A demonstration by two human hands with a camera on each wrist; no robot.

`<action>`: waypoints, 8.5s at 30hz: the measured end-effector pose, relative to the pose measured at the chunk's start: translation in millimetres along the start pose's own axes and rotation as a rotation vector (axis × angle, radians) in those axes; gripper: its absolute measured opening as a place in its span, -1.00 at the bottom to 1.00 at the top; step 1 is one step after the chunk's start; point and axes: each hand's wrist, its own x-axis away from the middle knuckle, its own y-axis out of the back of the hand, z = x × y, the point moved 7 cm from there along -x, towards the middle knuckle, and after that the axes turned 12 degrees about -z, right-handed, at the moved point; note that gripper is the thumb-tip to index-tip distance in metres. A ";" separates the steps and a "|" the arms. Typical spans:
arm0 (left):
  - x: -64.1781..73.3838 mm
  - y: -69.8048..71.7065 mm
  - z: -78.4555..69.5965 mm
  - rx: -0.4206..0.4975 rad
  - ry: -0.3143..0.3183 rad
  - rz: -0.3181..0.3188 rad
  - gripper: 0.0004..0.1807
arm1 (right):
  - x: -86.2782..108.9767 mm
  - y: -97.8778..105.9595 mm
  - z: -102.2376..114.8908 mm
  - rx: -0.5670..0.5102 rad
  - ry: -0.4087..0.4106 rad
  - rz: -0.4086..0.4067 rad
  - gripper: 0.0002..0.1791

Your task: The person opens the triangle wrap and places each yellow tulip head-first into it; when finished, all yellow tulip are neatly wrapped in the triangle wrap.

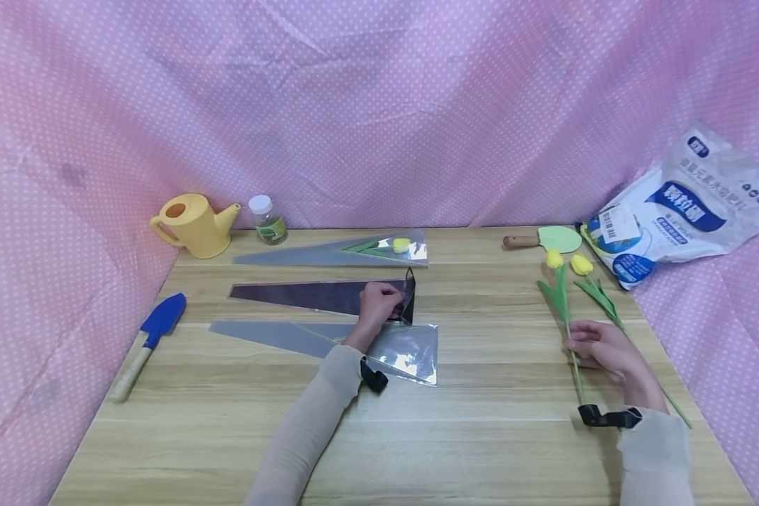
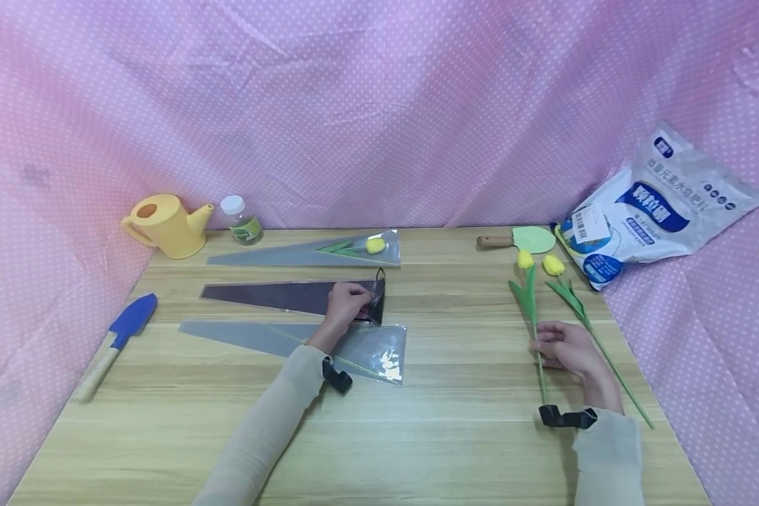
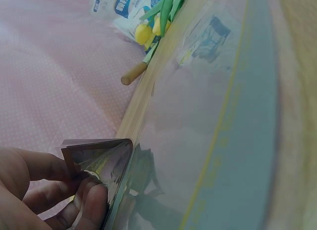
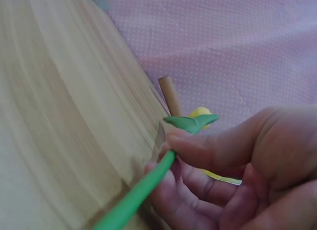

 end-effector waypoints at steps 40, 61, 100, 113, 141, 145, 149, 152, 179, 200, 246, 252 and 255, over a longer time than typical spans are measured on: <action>1.1 -1.3 -2.6 -0.005 -0.011 -0.009 -0.87 | -5.9 -70.0 61.1 -0.945 0.036 0.140 -0.75; 1.0 0.3 -1.3 -0.003 -0.007 -0.011 -0.87 | -21.5 -106.8 106.2 -1.165 -0.075 -0.135 -0.76; 3.7 -0.5 -5.6 -0.013 -0.063 -0.027 -0.86 | -35.0 -145.9 120.1 -1.096 0.041 -0.474 -0.67; 11.3 2.2 -30.8 -0.144 -0.313 -0.124 -0.86 | -31.4 -145.7 119.4 -1.037 0.093 -0.560 -0.61; 37.7 2.9 -67.7 -0.381 -0.661 -0.262 -0.89 | -25.6 -175.7 131.9 -0.970 0.143 -0.477 -0.66; 36.7 5.0 -67.0 -0.367 -0.660 -0.275 -0.89 | -24.2 -172.3 133.8 -0.958 0.163 -0.447 -0.85; 35.6 5.9 -66.1 -0.368 -0.656 -0.278 -0.89 | -22.4 -161.0 130.2 -1.012 0.127 -0.450 -0.74; 36.2 6.3 -66.5 -0.373 -0.662 -0.280 -0.90 | -21.9 -152.6 127.7 -1.045 0.106 -0.462 -0.73; 44.1 1.2 -70.7 -0.375 -0.679 -0.262 -0.89 | -21.1 -180.6 129.4 -1.002 0.120 -0.451 -0.85; 54.9 -2.0 -78.3 -0.312 -0.789 -0.290 -0.90 | -19.4 -206.6 131.1 -0.866 0.024 -0.352 -0.77; 52.0 2.5 -77.2 -0.373 -0.834 -0.353 -0.91 | -5.5 -187.2 150.4 -0.906 0.250 -0.418 -0.86; 52.7 2.0 -78.4 -0.365 -0.845 -0.358 -0.91 | -5.9 -194.7 148.6 -0.887 0.226 -0.387 -0.83; 54.9 1.9 -80.3 -0.351 -0.848 -0.349 -0.91 | -7.2 -197.7 146.2 -0.873 0.198 -0.384 -0.83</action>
